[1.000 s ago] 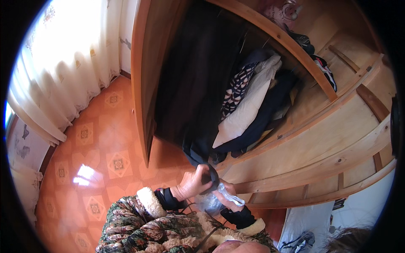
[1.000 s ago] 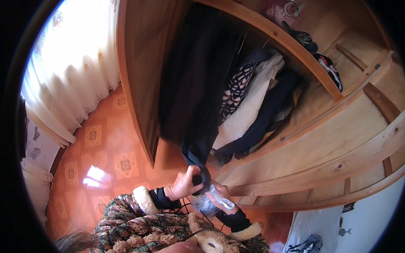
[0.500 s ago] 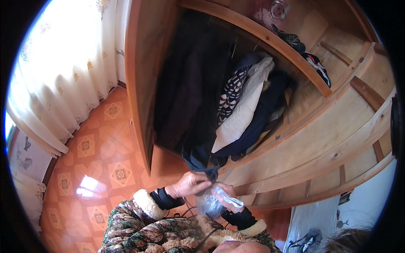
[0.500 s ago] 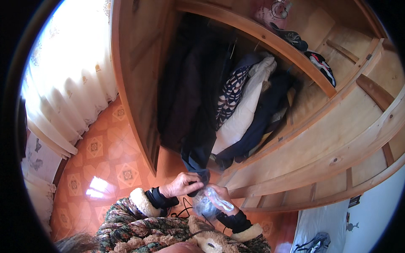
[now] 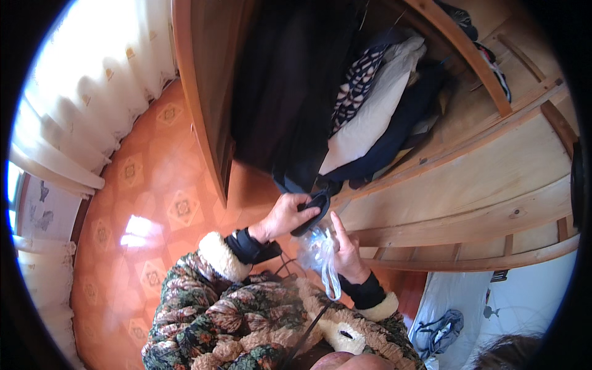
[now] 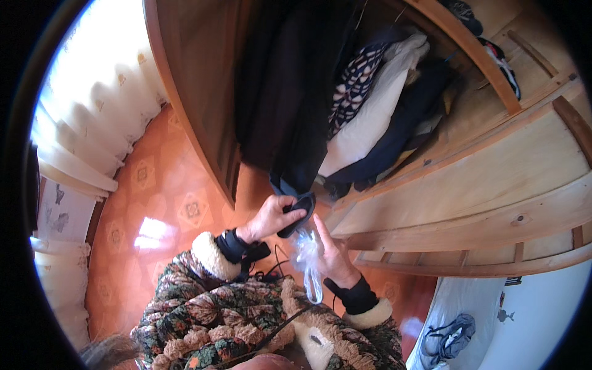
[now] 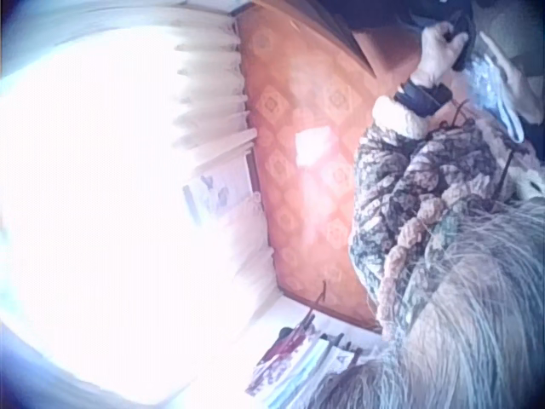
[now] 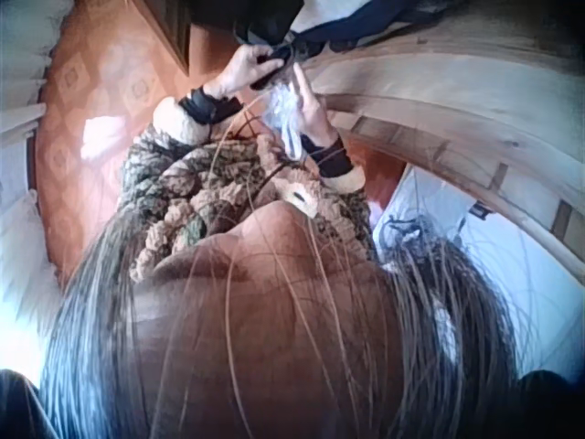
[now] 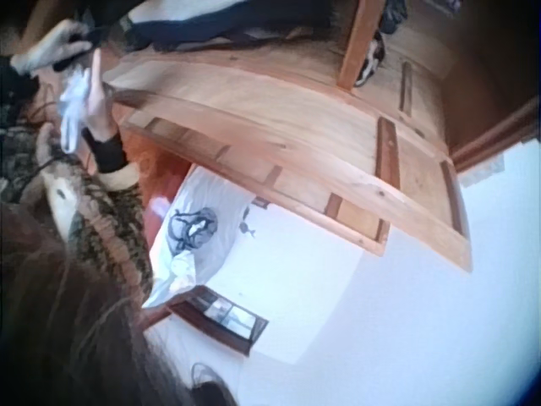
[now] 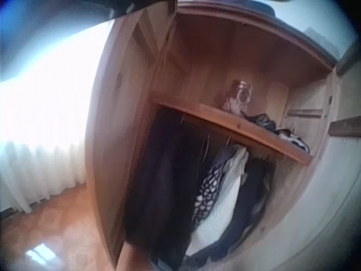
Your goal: The person unpacks items from plastic bags on a bed, removes socks and other clothing, and places them into a wardrobe. They also fold a small cloth and place it on the bed.
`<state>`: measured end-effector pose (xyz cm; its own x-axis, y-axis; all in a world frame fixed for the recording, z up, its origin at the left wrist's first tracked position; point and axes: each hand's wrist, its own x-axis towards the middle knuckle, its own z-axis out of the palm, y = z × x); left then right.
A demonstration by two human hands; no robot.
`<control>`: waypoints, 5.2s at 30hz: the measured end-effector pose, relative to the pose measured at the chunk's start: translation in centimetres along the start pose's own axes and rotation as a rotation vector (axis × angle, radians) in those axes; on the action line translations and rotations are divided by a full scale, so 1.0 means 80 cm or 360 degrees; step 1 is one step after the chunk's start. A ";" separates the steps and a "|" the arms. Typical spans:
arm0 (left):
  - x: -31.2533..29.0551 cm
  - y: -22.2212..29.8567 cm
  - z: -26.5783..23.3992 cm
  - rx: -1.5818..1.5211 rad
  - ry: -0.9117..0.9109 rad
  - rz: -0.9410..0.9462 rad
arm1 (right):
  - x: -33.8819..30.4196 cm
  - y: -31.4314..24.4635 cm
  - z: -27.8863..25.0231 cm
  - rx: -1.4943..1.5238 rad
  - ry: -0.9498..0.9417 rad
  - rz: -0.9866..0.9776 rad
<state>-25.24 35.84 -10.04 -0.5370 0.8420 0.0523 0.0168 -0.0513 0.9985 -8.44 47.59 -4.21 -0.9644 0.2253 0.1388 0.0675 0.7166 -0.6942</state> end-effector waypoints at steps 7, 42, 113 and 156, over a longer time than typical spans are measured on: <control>0.008 -0.017 -0.020 -0.0915 -0.0578 -0.0338 | 0.015 0.006 0.006 -0.0234 -0.0047 -0.0314; -0.027 -0.049 -0.073 -0.0294 -0.0623 -0.0116 | 0.003 -0.006 0.008 -0.0004 -0.0171 -0.0150; 0.524 -0.301 -0.056 0.0356 0.0580 0.0120 | 0.057 0.186 -0.078 0.0400 0.1012 0.1204; 0.052 -0.320 -0.169 -0.0146 0.0258 -0.0322 | 0.132 0.143 0.102 0.2155 0.0286 0.1211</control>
<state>-39.26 33.38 -35.55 -0.6496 0.7437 -0.1582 -0.1768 0.0546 0.9827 -19.92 52.80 -16.47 -0.7631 0.3885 -0.5165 0.1400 -0.6809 -0.7189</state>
